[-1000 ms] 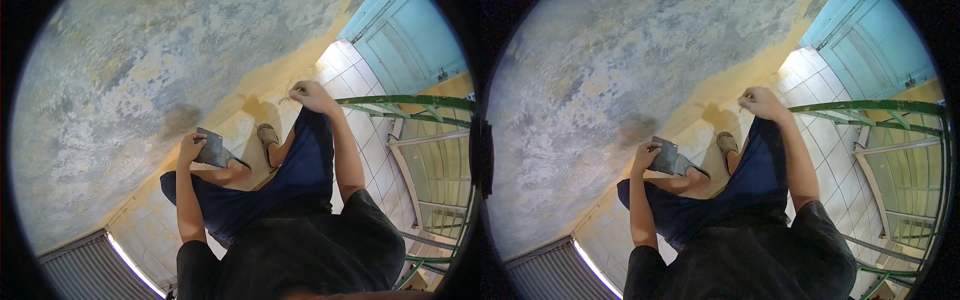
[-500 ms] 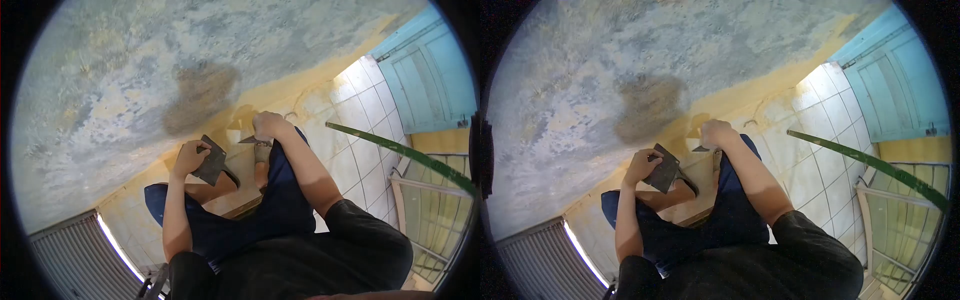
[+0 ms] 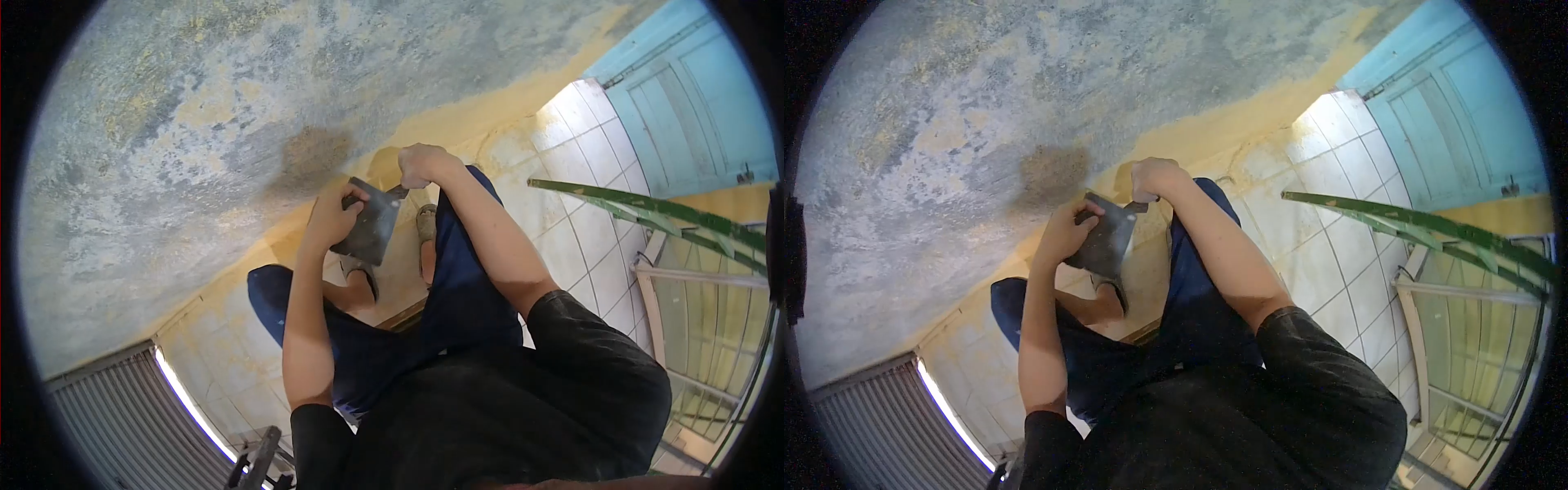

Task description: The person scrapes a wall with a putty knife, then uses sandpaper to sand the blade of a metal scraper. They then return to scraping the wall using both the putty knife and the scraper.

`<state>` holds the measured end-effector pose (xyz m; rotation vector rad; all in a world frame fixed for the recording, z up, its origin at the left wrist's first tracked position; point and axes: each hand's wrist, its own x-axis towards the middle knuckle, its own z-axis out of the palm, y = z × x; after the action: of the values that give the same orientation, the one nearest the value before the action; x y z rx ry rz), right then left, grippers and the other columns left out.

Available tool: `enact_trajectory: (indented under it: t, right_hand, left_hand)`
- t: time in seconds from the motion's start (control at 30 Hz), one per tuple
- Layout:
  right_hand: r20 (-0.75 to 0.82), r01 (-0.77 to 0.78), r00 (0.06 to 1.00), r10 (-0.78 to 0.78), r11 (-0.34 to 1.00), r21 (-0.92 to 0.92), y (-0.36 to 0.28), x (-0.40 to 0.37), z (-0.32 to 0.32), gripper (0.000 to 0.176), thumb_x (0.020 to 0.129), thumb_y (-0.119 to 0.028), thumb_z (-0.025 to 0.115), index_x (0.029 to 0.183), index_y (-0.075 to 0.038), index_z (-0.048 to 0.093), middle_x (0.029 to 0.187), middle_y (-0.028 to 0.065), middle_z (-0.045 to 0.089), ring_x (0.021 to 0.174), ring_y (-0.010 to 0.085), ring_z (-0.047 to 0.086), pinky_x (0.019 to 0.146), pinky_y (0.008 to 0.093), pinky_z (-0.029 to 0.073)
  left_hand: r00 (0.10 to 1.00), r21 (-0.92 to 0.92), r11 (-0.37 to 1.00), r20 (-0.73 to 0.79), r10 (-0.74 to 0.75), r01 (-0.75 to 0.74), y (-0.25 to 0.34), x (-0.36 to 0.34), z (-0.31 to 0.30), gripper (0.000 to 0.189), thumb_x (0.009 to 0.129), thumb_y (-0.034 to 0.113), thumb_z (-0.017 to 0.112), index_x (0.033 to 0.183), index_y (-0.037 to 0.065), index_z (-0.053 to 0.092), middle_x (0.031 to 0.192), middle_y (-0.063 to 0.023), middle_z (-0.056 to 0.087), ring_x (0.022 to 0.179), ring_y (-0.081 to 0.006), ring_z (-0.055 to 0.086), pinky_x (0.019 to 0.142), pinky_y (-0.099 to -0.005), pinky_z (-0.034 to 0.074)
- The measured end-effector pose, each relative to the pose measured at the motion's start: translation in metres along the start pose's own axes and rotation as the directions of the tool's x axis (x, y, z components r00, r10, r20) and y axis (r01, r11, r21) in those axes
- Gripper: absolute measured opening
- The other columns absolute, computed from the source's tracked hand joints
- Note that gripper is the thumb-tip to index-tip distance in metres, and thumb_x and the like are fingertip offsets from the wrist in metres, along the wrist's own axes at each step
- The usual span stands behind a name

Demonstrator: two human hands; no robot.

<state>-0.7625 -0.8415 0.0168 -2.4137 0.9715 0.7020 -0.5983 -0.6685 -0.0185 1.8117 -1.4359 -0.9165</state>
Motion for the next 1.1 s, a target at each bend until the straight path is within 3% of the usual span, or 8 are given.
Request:
enact_trajectory:
  t: [0.2,0.3,0.37,0.43,0.6,0.8,0.93,1.1]
  right_hand:
    - [-0.111,-0.153,0.981,0.158,0.987,0.059,-0.002,-0.035,-0.005,0.031,0.071,-0.018,0.065,0.092,0.002,0.075,0.095,0.0255,0.072,0.091,0.0381,0.071,0.076,0.0443,0.056]
    - [-0.200,-0.114,0.969,0.142,0.983,0.145,0.012,-0.045,0.003,0.055,0.085,-0.043,0.067,0.087,0.012,0.071,0.092,0.0320,0.070,0.090,0.0397,0.071,0.081,0.0452,0.055]
    - [-0.165,-0.150,0.968,0.190,0.962,0.227,0.012,-0.059,-0.004,0.055,0.085,-0.043,0.067,0.087,0.012,0.072,0.090,0.0303,0.071,0.088,0.0372,0.072,0.080,0.0442,0.055]
    - [-0.127,-0.189,0.963,0.237,0.932,0.309,0.016,-0.068,-0.003,0.055,0.086,-0.044,0.067,0.087,0.011,0.073,0.088,0.0285,0.072,0.086,0.0347,0.072,0.079,0.0433,0.055]
    - [-0.300,0.098,0.941,0.153,0.728,0.679,0.027,-0.093,0.005,0.039,0.081,-0.028,0.079,0.091,0.009,0.073,0.078,0.0131,0.071,0.073,0.0259,0.067,0.072,0.0392,0.052]
    - [-0.225,0.036,0.946,0.235,0.612,0.790,0.036,-0.092,0.009,0.037,0.072,-0.014,0.086,0.095,0.010,0.071,0.073,0.0063,0.060,0.066,0.0211,0.055,0.066,0.0373,0.046]
    - [-0.113,0.019,0.983,0.141,0.545,0.838,0.060,-0.062,0.028,0.041,0.070,-0.015,0.088,0.098,0.011,0.070,0.080,0.0103,0.064,0.073,0.0227,0.059,0.068,0.0383,0.048]
    - [-0.197,0.040,0.977,0.077,0.849,0.527,0.073,-0.043,0.037,0.045,0.069,-0.014,0.086,0.101,0.012,0.068,0.097,0.0260,0.072,0.093,0.0368,0.070,0.081,0.0425,0.053]
  left_hand:
    - [0.990,-0.120,0.989,-0.125,0.069,-0.084,0.001,0.015,0.026,0.023,0.083,0.005,0.070,0.104,0.008,0.063,0.098,-0.0115,0.069,0.094,-0.0260,0.066,0.087,-0.0352,0.048]
    - [0.995,-0.082,0.997,-0.103,0.006,-0.015,-0.004,0.014,0.033,0.036,0.084,0.004,0.072,0.115,0.008,0.054,0.098,-0.0121,0.066,0.091,-0.0221,0.065,0.081,-0.0341,0.050]
    - [0.991,-0.589,0.804,-0.040,-0.128,0.081,0.000,0.013,0.038,0.049,0.087,0.006,0.073,0.125,0.004,0.042,0.095,-0.0120,0.063,0.087,-0.0186,0.063,0.075,-0.0320,0.052]
    - [0.990,-0.607,0.786,0.006,-0.143,0.117,0.007,0.015,0.037,0.056,0.090,0.006,0.072,0.130,0.002,0.033,0.100,-0.0142,0.064,0.090,-0.0184,0.063,0.078,-0.0318,0.053]
    - [0.991,-0.702,0.700,0.068,-0.119,0.132,0.021,0.008,0.038,0.069,0.091,0.005,0.072,0.136,-0.001,0.020,0.110,-0.0207,0.067,0.095,-0.0208,0.066,0.084,-0.0339,0.055]
    - [0.989,-0.642,0.752,0.081,-0.126,0.148,0.016,0.004,0.043,0.070,0.091,0.008,0.073,0.137,-0.001,0.022,0.111,-0.0211,0.067,0.098,-0.0218,0.066,0.085,-0.0330,0.055]
    - [0.933,-0.229,0.973,-0.346,-0.093,0.012,0.003,-0.034,0.029,0.036,0.091,0.019,0.073,0.117,0.002,0.055,0.099,-0.0131,0.070,0.091,-0.0196,0.067,0.079,-0.0304,0.053]
    - [0.477,0.096,0.981,-0.879,0.003,0.171,0.015,-0.192,-0.009,0.018,0.102,0.014,0.059,0.089,0.002,0.056,0.080,-0.0001,0.054,0.075,-0.0107,0.050,0.068,-0.0278,0.044]
